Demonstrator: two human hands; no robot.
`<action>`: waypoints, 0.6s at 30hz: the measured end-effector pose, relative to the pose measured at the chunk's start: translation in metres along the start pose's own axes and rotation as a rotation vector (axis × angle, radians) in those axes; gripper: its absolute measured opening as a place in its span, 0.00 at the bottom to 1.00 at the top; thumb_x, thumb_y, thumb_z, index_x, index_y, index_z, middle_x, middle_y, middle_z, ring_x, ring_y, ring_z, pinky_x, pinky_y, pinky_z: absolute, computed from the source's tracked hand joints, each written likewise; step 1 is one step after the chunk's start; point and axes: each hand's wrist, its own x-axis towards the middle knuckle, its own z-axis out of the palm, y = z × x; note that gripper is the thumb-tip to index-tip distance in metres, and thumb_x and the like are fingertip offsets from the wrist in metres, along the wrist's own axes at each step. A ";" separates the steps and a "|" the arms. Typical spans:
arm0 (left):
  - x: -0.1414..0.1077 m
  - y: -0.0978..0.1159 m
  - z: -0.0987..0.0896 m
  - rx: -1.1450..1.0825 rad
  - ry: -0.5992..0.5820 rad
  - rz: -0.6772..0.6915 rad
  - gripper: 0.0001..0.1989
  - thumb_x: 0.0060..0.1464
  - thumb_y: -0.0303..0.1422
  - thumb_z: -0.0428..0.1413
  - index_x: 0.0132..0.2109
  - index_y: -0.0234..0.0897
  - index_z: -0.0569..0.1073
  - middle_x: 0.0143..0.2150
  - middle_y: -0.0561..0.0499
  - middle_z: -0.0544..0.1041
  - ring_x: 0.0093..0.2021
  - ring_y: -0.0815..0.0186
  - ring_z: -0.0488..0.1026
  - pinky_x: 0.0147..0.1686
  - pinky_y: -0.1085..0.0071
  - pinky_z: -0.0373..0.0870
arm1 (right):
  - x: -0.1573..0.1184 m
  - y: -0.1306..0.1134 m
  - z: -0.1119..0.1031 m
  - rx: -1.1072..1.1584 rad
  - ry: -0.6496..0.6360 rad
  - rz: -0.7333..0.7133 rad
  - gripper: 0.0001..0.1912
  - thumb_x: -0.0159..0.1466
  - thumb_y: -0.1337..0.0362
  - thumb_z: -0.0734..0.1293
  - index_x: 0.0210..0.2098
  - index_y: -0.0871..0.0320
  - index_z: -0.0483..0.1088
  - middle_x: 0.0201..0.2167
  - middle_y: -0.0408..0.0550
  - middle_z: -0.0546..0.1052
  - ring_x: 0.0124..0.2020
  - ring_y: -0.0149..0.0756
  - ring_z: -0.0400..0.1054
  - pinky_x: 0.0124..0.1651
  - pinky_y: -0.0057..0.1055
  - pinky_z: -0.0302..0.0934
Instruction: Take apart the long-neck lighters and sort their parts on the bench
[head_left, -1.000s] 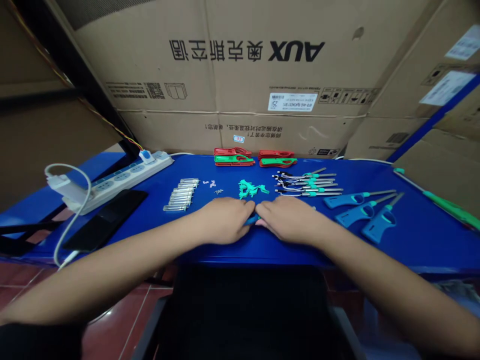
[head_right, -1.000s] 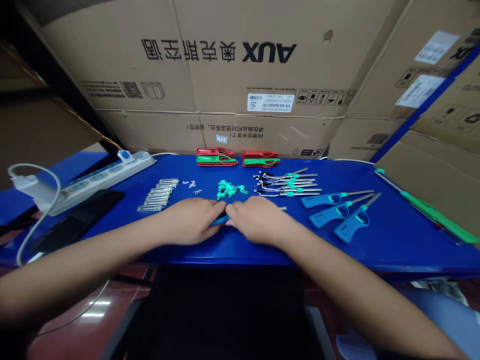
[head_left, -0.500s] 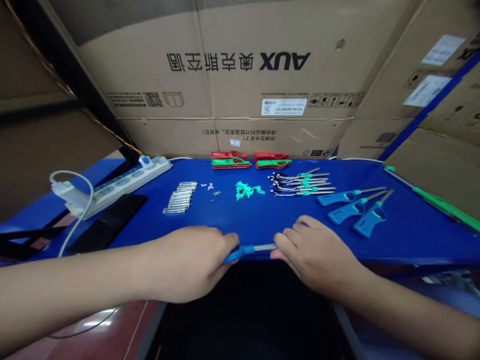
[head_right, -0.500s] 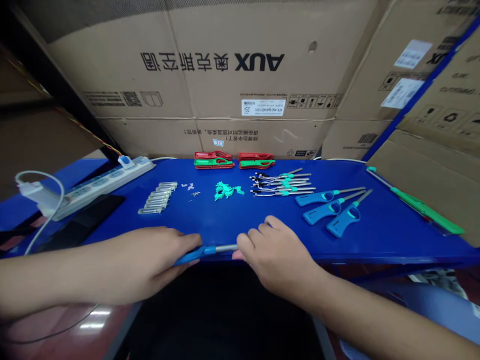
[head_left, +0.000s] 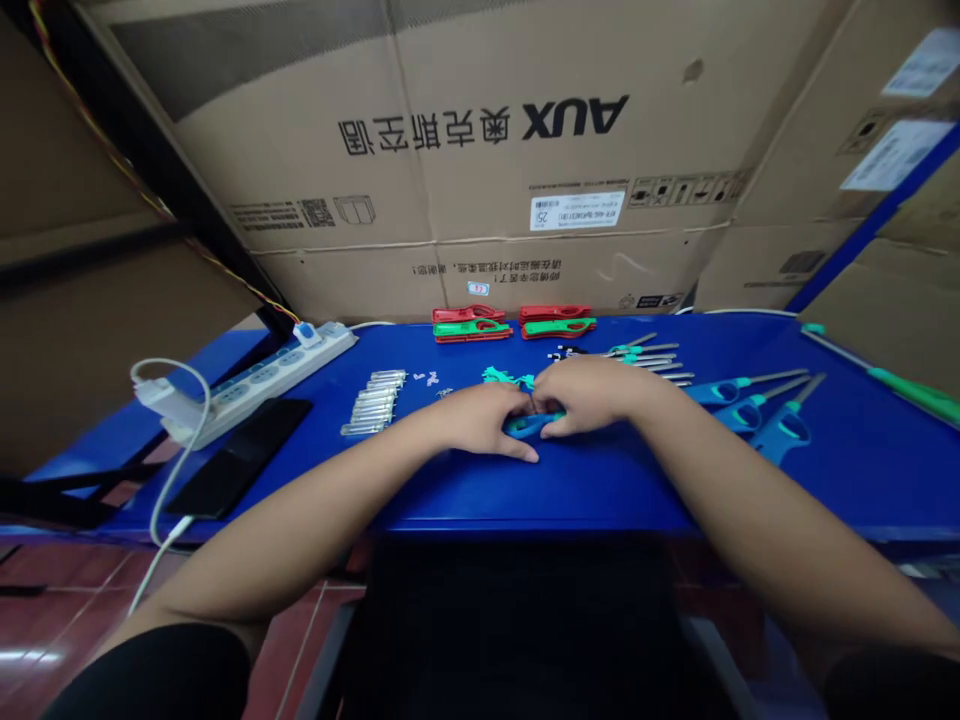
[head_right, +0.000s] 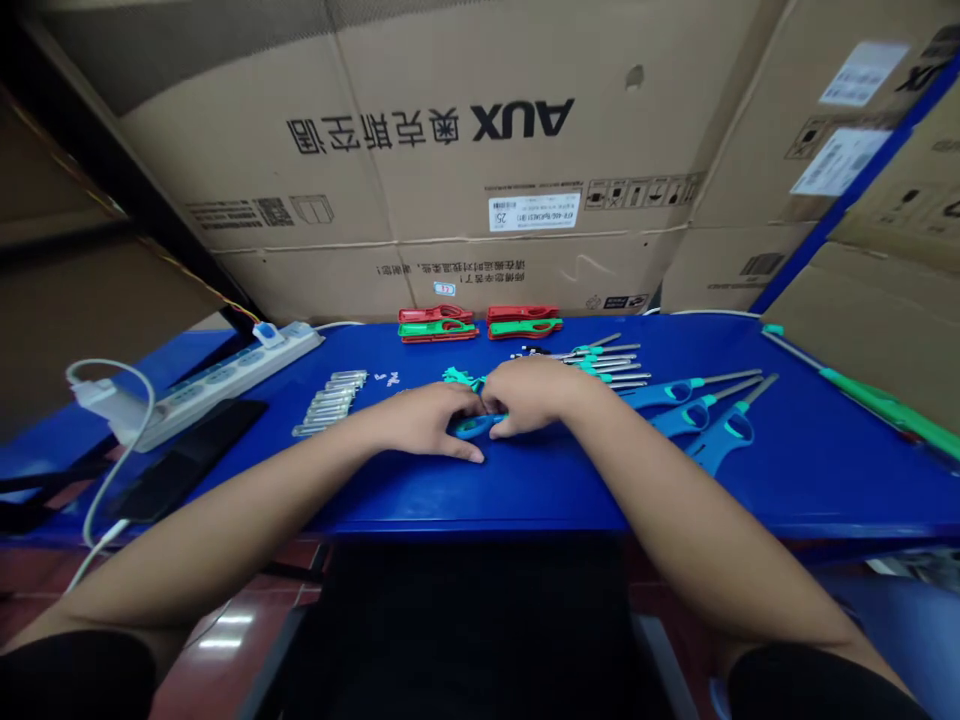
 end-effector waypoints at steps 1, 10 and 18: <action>-0.004 -0.004 -0.003 -0.022 -0.008 0.016 0.27 0.51 0.49 0.65 0.50 0.35 0.74 0.44 0.46 0.77 0.44 0.58 0.74 0.43 0.66 0.69 | -0.002 0.000 0.003 0.026 0.046 -0.048 0.14 0.58 0.52 0.72 0.36 0.55 0.76 0.34 0.47 0.79 0.35 0.39 0.70 0.33 0.31 0.52; -0.040 -0.030 -0.030 -0.021 -0.187 -0.106 0.28 0.46 0.45 0.68 0.52 0.38 0.74 0.41 0.51 0.77 0.37 0.64 0.73 0.36 0.72 0.66 | -0.007 -0.018 0.024 -0.009 0.330 -0.359 0.12 0.68 0.59 0.64 0.43 0.56 0.78 0.36 0.48 0.77 0.38 0.36 0.69 0.43 0.33 0.57; -0.032 -0.036 -0.023 -0.062 -0.163 0.014 0.20 0.48 0.39 0.67 0.47 0.37 0.76 0.36 0.53 0.76 0.33 0.67 0.71 0.32 0.75 0.63 | -0.001 -0.040 0.024 -0.123 0.152 -0.349 0.10 0.66 0.66 0.63 0.34 0.59 0.77 0.32 0.47 0.74 0.32 0.33 0.65 0.34 0.31 0.54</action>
